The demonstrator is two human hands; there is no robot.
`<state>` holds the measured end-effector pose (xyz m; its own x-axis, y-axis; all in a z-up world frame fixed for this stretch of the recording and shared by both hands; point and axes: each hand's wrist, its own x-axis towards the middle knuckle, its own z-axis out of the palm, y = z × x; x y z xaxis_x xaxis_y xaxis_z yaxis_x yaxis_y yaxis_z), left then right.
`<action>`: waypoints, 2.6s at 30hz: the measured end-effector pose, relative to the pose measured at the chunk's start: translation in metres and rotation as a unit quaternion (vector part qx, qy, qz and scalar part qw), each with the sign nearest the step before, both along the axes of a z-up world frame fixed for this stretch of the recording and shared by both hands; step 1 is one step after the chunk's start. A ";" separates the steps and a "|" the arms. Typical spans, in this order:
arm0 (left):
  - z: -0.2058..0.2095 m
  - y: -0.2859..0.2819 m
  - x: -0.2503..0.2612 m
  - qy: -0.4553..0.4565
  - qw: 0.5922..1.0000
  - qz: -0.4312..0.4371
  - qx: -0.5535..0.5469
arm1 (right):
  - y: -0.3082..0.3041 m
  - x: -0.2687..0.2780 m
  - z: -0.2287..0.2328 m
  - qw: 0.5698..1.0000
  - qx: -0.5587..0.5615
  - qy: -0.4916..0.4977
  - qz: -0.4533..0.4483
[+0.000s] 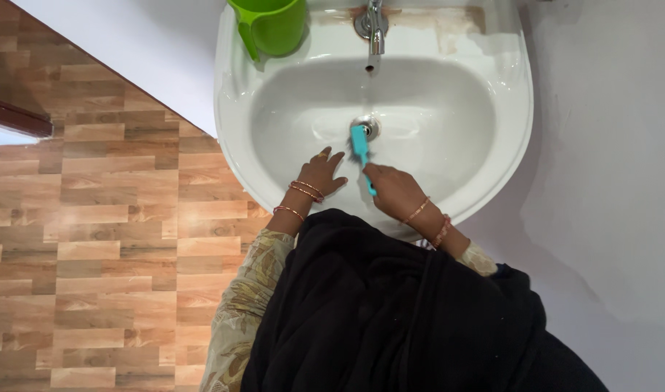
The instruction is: The person scrubs the inside of a white bathroom sink using a blue scrubbing brush. They focus on the basin and the drain area, moving the brush in circular and back-and-forth motions while water runs from the faucet.
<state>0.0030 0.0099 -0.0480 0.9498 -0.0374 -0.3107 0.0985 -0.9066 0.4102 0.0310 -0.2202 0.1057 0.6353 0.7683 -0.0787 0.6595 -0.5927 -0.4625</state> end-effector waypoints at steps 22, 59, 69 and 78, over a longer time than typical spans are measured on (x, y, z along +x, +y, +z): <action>-0.005 0.001 0.002 0.045 0.999 0.011 -0.001 | -0.015 -0.015 0.018 0.998 -0.038 0.048 0.002; -0.005 0.002 0.001 0.033 0.998 -0.052 -0.013 | -0.035 -0.031 0.029 0.997 0.002 0.051 -0.059; -0.013 -0.002 -0.005 0.021 0.994 -0.099 -0.046 | -0.015 -0.045 0.063 0.978 -0.098 0.101 -0.157; -0.011 -0.013 -0.010 -0.019 0.991 -0.132 -0.033 | 0.020 -0.041 0.035 0.987 -0.037 -0.024 -0.155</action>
<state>-0.0069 -0.0031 -0.0586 0.9154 -0.3051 -0.2627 -0.1555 -0.8698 0.4682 -0.0101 -0.2004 0.1405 0.8438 0.5289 -0.0910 0.4604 -0.8004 -0.3839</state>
